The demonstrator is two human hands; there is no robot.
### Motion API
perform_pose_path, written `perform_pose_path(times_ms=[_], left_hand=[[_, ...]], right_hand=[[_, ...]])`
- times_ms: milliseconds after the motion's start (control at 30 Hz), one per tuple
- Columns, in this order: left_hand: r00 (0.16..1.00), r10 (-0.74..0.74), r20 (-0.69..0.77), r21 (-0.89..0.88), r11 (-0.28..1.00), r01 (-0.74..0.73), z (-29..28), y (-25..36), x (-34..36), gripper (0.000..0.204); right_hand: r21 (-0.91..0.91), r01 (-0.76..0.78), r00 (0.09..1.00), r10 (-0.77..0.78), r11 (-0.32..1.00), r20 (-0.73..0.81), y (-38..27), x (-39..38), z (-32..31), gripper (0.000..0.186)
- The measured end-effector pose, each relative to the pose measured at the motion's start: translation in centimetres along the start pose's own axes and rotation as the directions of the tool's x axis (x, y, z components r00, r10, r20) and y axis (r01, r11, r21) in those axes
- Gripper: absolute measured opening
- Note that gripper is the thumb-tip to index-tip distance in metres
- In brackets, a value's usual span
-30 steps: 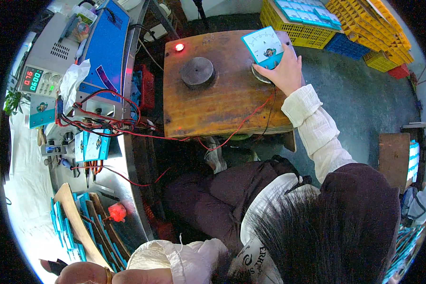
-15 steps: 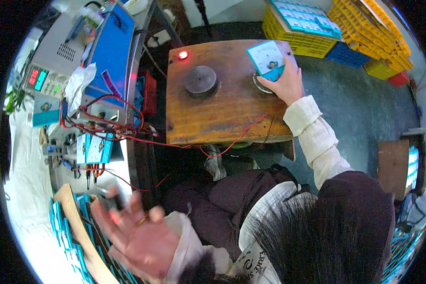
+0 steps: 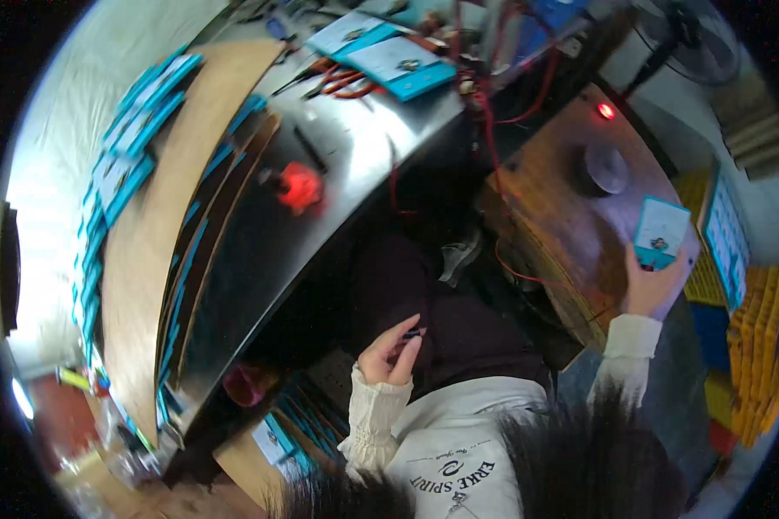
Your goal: The person tests analog meters by connecting test clips to their terminals, placing them on a testing fixture, trimming wire with cutters, and stacking them onto a wooden board.
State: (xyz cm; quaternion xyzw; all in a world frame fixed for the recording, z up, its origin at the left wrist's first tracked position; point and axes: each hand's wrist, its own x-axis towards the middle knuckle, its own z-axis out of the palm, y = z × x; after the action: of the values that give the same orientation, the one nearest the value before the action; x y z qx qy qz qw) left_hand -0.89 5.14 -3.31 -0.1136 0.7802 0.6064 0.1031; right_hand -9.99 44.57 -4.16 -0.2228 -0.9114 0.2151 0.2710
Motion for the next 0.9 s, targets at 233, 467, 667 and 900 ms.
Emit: perform_pose_path(times_ms=[233, 467, 667, 900], left_hand=[[0.982, 0.078, -0.175, 0.064, 0.996, -0.067, -1.3, 3.5, -0.5, 0.041], [0.888, -0.068, -0.455, -0.5, 0.845, -0.191, -6.3, 2.4, -3.2, 0.041], [0.946, -0.103, -0.307, -0.588, 0.802, -0.103, -8.2, 0.5, -3.1, 0.053], [0.946, -0.114, -0.303, -0.59, 0.802, -0.092, -7.7, 1.1, -2.6, 0.055]], right_hand=[[0.702, 0.194, 0.785, -0.537, 0.686, 0.308, -20.2, -13.3, 4.5, 0.105], [0.816, -0.384, 0.568, -0.587, 0.431, 0.577, -25.2, -17.2, 2.9, 0.077], [0.565, -0.619, 0.256, -0.54, 0.546, 0.802, -23.5, -16.7, 2.4, 0.013], [0.679, -0.472, 0.351, -0.587, 0.562, 0.73, -23.4, -16.5, 2.4, 0.016]])
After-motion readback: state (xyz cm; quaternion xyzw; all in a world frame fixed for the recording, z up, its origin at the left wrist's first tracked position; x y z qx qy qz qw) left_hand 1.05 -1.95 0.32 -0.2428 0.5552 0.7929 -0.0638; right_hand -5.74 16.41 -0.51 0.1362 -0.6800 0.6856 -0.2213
